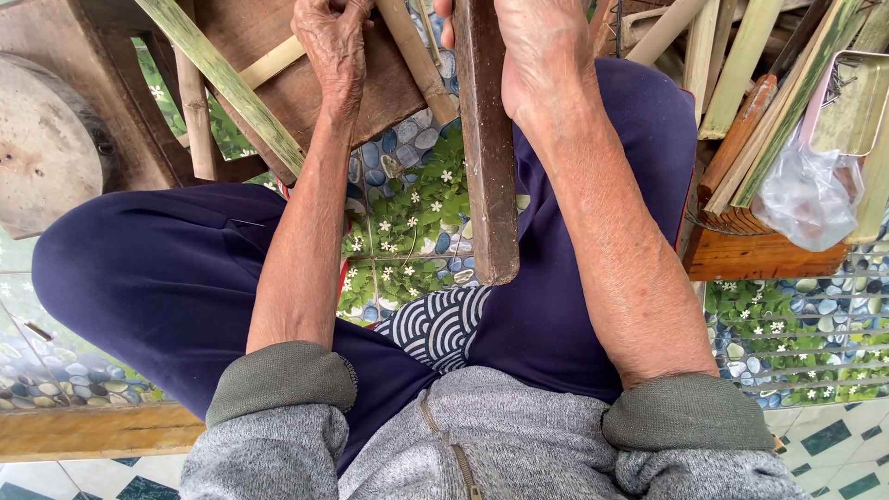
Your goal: The person sits cross-legged and assembles a small bamboo frame by hand. They insert bamboo strips into the frame, adjust the pieces, and use a wooden mallet to tap the joints into place.
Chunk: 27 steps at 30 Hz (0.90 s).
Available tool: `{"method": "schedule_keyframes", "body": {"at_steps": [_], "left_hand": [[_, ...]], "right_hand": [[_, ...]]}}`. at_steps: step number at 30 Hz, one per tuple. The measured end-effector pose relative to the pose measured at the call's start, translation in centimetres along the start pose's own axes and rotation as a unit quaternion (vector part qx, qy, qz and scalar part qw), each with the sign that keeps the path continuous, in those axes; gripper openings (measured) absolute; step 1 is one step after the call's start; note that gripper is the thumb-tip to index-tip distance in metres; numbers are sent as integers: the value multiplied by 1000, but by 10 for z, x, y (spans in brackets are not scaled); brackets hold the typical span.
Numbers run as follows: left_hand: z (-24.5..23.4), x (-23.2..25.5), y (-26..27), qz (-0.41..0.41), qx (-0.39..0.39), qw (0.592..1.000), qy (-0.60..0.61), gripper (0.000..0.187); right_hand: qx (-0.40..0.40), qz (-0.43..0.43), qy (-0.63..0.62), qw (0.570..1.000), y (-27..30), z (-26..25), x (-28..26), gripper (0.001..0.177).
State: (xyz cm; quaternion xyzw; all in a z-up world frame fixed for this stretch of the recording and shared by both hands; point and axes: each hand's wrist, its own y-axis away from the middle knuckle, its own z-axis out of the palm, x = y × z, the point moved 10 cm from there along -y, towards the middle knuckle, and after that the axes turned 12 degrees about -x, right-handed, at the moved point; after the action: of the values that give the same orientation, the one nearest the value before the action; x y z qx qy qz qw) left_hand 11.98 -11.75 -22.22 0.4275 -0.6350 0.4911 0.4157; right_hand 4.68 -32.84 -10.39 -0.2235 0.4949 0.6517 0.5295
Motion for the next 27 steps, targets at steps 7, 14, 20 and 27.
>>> {"method": "schedule_keyframes", "body": {"at_steps": [7, 14, 20, 27], "left_hand": [[1, -5, 2, -4, 23, 1000, -14, 33], [3, -7, 8, 25, 50, 985, -161, 38], [10, 10, 7, 37, 57, 970, -232, 14], [10, 37, 2, -5, 20, 974, -226, 9]], "right_hand": [[21, 111, 104, 988, 21, 12, -4, 22], [-49, 8, 171, 984, 10, 27, -6, 22], [-25, -152, 488, 859, 24, 68, -50, 20], [-47, -104, 534, 838, 0, 49, 7, 8]]}}
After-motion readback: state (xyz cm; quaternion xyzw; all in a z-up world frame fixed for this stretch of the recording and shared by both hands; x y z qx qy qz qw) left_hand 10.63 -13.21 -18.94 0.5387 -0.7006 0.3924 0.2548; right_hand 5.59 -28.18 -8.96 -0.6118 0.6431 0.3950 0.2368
